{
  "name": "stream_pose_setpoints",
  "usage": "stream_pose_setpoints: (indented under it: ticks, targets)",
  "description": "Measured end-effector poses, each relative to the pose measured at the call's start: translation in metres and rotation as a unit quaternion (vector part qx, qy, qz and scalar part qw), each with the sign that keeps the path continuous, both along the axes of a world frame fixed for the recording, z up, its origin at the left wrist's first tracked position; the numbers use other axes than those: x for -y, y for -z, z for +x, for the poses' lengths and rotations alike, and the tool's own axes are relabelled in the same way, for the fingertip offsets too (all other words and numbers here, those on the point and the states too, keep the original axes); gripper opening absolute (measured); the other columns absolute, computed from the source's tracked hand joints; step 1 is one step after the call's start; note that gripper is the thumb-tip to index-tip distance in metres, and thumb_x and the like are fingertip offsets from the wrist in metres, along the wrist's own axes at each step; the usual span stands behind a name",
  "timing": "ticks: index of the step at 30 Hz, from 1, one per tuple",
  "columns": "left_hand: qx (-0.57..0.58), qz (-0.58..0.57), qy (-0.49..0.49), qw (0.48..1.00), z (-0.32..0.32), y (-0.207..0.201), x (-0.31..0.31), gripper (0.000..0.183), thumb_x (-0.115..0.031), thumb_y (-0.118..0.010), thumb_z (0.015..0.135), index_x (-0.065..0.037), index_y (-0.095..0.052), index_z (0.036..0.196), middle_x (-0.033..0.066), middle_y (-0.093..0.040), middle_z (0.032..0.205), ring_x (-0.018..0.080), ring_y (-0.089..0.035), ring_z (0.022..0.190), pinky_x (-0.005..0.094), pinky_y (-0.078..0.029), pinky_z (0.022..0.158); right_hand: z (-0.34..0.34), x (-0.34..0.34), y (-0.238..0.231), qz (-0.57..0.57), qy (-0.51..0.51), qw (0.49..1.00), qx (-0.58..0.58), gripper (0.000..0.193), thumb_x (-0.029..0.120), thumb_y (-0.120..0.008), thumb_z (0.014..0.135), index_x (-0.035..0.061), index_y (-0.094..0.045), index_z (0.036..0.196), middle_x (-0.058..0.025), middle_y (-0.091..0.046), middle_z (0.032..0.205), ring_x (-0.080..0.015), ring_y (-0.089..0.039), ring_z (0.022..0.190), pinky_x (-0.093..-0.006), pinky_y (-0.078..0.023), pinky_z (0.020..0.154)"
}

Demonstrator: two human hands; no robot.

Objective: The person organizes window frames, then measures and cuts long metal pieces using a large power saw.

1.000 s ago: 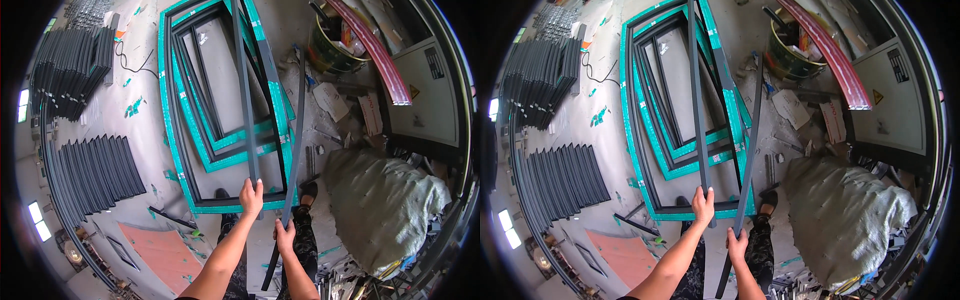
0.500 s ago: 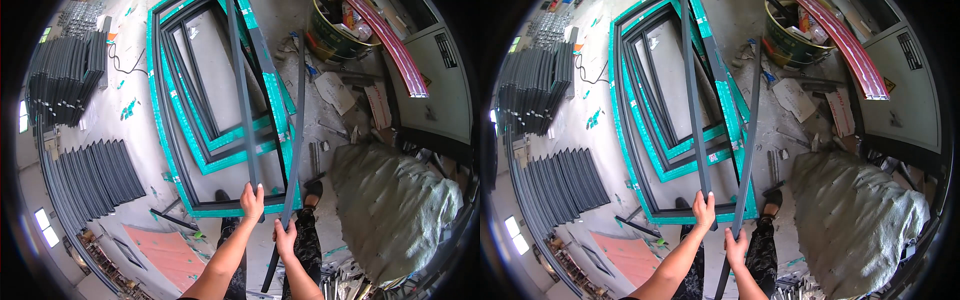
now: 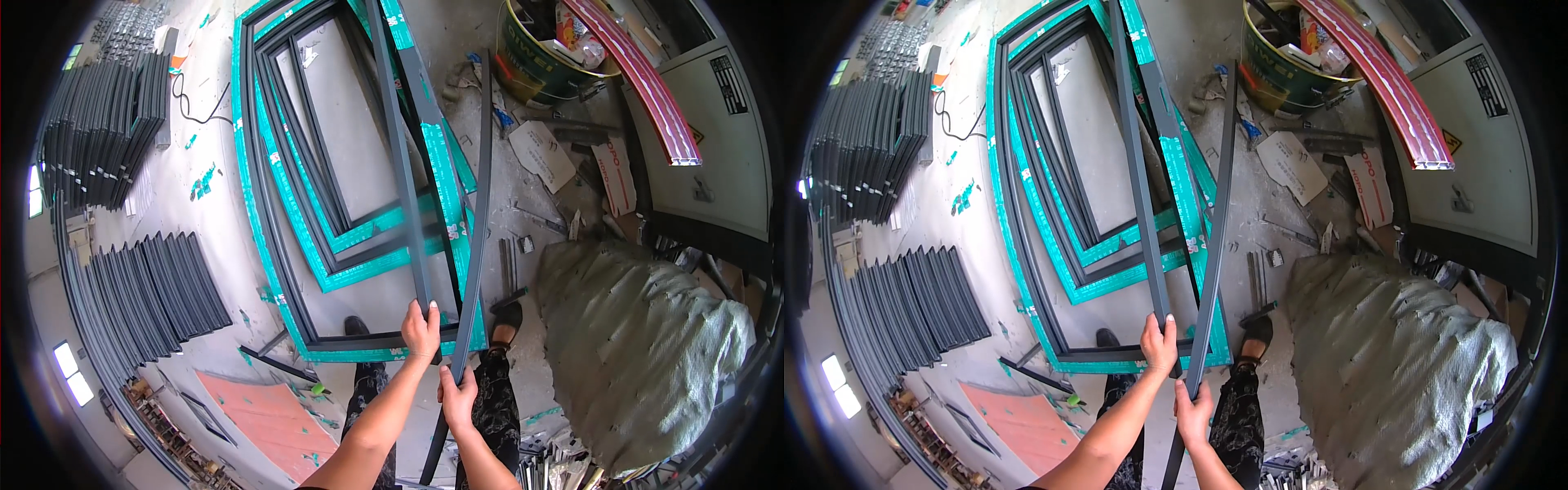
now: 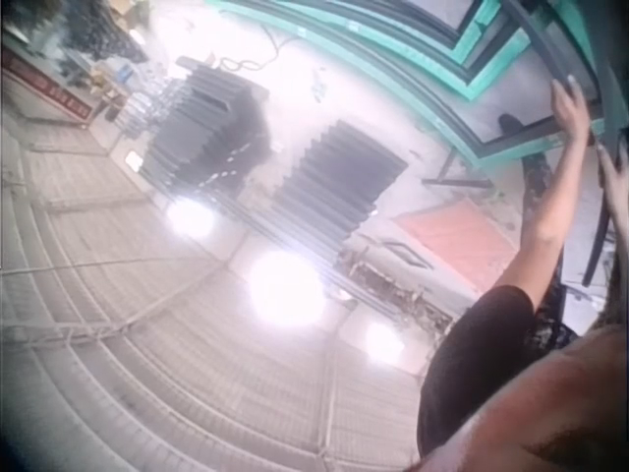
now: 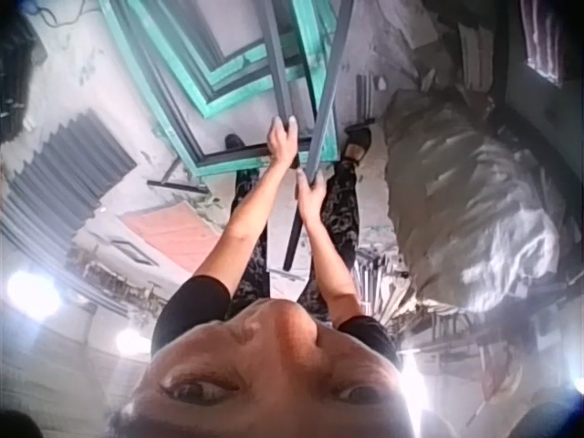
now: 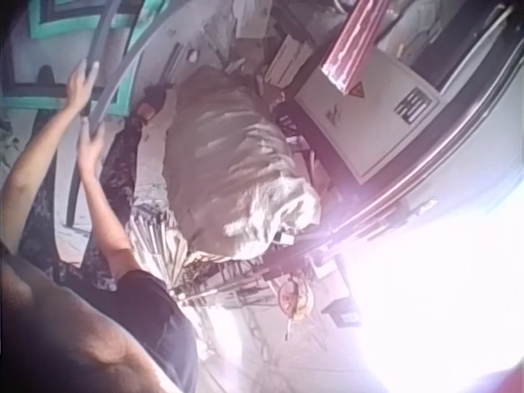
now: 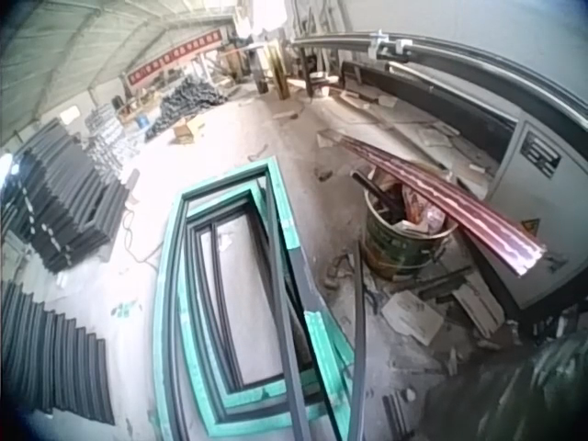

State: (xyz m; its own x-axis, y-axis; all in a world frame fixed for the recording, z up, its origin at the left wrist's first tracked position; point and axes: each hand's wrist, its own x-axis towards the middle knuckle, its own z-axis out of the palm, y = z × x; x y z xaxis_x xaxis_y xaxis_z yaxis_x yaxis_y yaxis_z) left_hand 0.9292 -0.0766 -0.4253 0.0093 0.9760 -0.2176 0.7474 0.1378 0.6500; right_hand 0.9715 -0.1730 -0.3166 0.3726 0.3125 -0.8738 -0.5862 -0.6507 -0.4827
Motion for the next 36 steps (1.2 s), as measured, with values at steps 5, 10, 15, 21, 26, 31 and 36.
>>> stream_pose_setpoints:
  ticks: [5, 10, 15, 21, 26, 31, 36]
  targets:
    - [0.0, 0.019, 0.009, 1.0, 0.011, 0.007, -0.011, 0.026, -0.025, -0.057, 0.086, 0.0, -0.052, 0.088, 0.0185, -0.059, 0.071, 0.0385, -0.057, 0.064, 0.045, -0.044, 0.057, 0.005, 0.0, -0.002, -0.011, 0.006, 1.0, 0.005, 0.016, 0.014, -0.06, 0.088, 0.0048, -0.048, 0.083, 0.0013, -0.046, 0.053, -0.0076, -0.043, 0.041, -0.0225, -0.033, 0.037]
    - [-0.027, -0.03, 0.014, 0.999, 0.016, 0.024, -0.002, 0.033, -0.029, -0.054, 0.09, 0.004, -0.053, 0.093, 0.0237, -0.06, 0.079, 0.0414, -0.059, 0.073, 0.0466, -0.046, 0.064, 0.012, 0.003, 0.002, -0.024, 0.015, 1.0, -0.002, 0.016, 0.016, -0.061, 0.087, 0.0047, -0.051, 0.087, 0.0025, -0.046, 0.056, -0.0062, -0.042, 0.041, -0.0221, -0.032, 0.038]
    - [0.005, -0.071, 0.05, 0.996, 0.012, 0.039, -0.018, 0.046, -0.034, -0.048, 0.093, 0.011, -0.05, 0.106, 0.0292, -0.06, 0.089, 0.0448, -0.058, 0.084, 0.0464, -0.046, 0.071, 0.045, 0.0, 0.001, -0.02, -0.011, 0.999, 0.032, 0.019, 0.019, -0.063, 0.087, 0.0072, -0.049, 0.08, 0.0041, -0.045, 0.056, -0.0044, -0.041, 0.044, -0.021, -0.032, 0.04]
    - [0.001, -0.08, 0.051, 0.996, 0.032, 0.057, -0.01, 0.04, -0.034, -0.048, 0.093, 0.005, -0.049, 0.099, 0.0253, -0.06, 0.082, 0.0428, -0.059, 0.075, 0.0469, -0.046, 0.064, 0.063, 0.017, 0.009, -0.039, 0.007, 0.999, 0.03, 0.02, 0.017, -0.065, 0.085, 0.0048, -0.051, 0.08, 0.0038, -0.045, 0.056, -0.0039, -0.041, 0.044, -0.0209, -0.032, 0.04]
    - [-0.003, -0.056, 0.057, 0.997, 0.038, 0.082, -0.003, 0.042, -0.039, -0.048, 0.093, 0.003, -0.047, 0.096, 0.0242, -0.06, 0.079, 0.0416, -0.059, 0.073, 0.0465, -0.045, 0.061, 0.049, 0.015, 0.016, -0.05, -0.001, 0.997, 0.052, 0.017, 0.016, -0.065, 0.085, 0.0047, -0.053, 0.083, 0.0044, -0.045, 0.058, -0.0036, -0.04, 0.045, -0.0201, -0.032, 0.041]
    - [0.013, -0.107, 0.065, 0.992, 0.042, 0.087, -0.006, 0.046, -0.044, -0.044, 0.093, 0.003, -0.045, 0.098, 0.0259, -0.059, 0.085, 0.0423, -0.059, 0.079, 0.0473, -0.046, 0.065, 0.054, 0.016, 0.012, -0.049, 0.001, 0.998, 0.04, 0.016, 0.015, -0.063, 0.086, 0.0035, -0.055, 0.093, 0.002, -0.049, 0.06, -0.0054, -0.041, 0.045, -0.0208, -0.031, 0.041]
    - [0.059, -0.119, 0.07, 0.989, 0.037, 0.092, -0.014, 0.043, -0.04, -0.044, 0.094, 0.003, -0.044, 0.102, 0.0266, -0.059, 0.091, 0.043, -0.058, 0.084, 0.0466, -0.046, 0.072, 0.053, 0.015, 0.012, -0.062, -0.002, 0.997, 0.043, 0.016, 0.015, -0.064, 0.086, 0.0039, -0.053, 0.089, 0.0027, -0.048, 0.061, -0.0044, -0.042, 0.047, -0.0204, -0.032, 0.042]
